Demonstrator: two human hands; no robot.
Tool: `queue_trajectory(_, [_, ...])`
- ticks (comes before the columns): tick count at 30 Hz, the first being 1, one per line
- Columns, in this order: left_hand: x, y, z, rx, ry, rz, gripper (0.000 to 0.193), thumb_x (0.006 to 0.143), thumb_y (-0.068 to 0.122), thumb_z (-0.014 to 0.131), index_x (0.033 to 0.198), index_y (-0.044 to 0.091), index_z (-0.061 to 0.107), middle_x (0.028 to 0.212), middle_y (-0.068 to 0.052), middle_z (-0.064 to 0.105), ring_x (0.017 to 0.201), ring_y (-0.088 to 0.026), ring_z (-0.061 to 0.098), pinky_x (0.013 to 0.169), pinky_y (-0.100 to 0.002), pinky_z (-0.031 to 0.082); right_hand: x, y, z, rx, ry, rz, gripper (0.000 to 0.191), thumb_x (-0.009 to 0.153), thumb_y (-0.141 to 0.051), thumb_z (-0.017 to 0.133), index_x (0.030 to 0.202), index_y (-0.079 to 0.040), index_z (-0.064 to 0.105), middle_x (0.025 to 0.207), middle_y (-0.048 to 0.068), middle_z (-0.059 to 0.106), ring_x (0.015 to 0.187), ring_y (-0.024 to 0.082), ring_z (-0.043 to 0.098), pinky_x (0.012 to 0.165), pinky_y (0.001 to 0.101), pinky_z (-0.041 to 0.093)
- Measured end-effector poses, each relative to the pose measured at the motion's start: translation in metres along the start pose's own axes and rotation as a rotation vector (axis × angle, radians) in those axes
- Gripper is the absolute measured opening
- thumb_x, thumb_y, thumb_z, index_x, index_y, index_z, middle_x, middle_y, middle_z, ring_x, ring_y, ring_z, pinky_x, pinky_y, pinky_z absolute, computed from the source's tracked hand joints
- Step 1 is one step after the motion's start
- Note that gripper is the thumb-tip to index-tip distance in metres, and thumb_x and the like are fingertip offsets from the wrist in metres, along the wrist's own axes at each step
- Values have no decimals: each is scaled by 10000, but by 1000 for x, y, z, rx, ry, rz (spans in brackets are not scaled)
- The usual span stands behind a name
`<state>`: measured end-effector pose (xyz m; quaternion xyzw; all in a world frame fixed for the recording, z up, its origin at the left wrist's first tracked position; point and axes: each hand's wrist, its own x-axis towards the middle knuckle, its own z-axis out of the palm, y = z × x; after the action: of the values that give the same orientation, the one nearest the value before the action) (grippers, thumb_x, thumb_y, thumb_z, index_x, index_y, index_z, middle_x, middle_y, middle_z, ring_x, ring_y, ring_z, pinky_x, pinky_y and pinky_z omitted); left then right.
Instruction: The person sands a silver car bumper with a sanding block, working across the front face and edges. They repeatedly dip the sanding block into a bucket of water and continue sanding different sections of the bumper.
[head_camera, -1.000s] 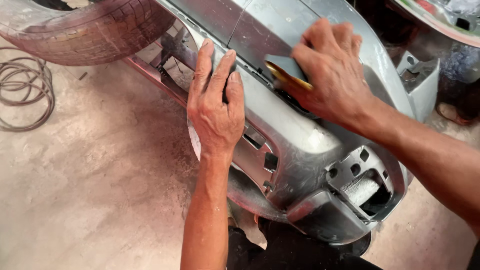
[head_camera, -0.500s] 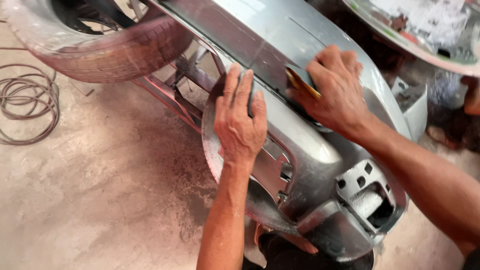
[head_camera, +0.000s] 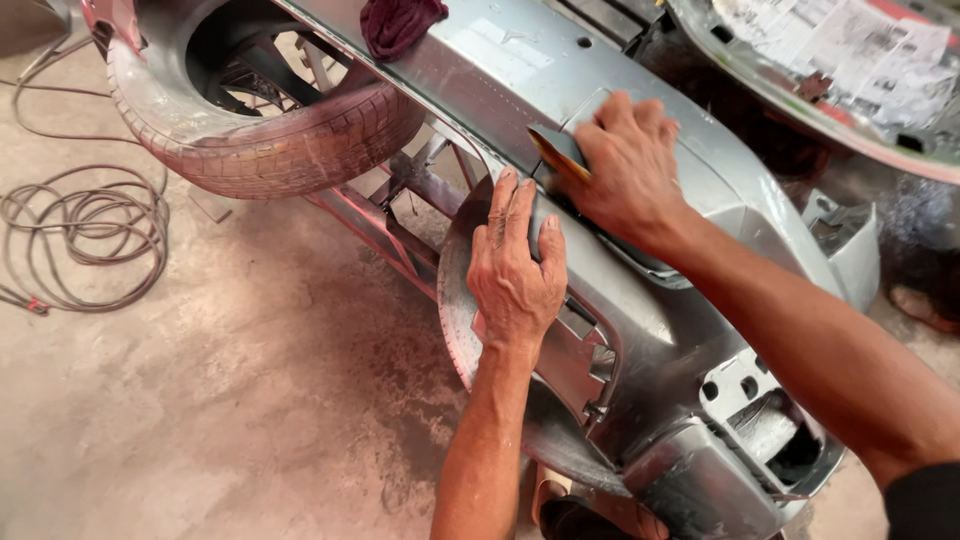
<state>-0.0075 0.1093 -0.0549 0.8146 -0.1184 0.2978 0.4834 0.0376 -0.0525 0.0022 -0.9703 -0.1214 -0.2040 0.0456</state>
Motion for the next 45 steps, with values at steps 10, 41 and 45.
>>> queue_trajectory(10, [4, -1, -4, 11, -20, -19, 432, 975, 232, 641, 1380, 80, 634, 1517, -98, 580, 986, -345, 679, 883, -429, 565, 7, -5, 1, -18, -59, 56, 445, 894, -445, 797, 859, -19, 673, 1125, 175, 504, 1035, 386, 417, 852, 546, 334])
queue_trajectory(41, [1, -7, -1, 5, 7, 28, 396, 1018, 238, 649, 1386, 92, 638, 1544, -75, 562, 1044, -330, 693, 911, -403, 572, -8, 16, -16, 20, -35, 26, 435, 900, -409, 851, 1024, -21, 698, 1126, 180, 561, 1049, 378, 463, 893, 516, 392])
queue_trajectory(45, [2, -9, -1, 18, -7, -28, 418, 973, 236, 663, 1360, 81, 652, 1512, -91, 588, 955, -329, 684, 856, -412, 570, -6, 15, -24, -8, -142, 44, 444, 860, -431, 850, 1018, -41, 709, 1026, 164, 562, 1004, 364, 468, 899, 523, 386])
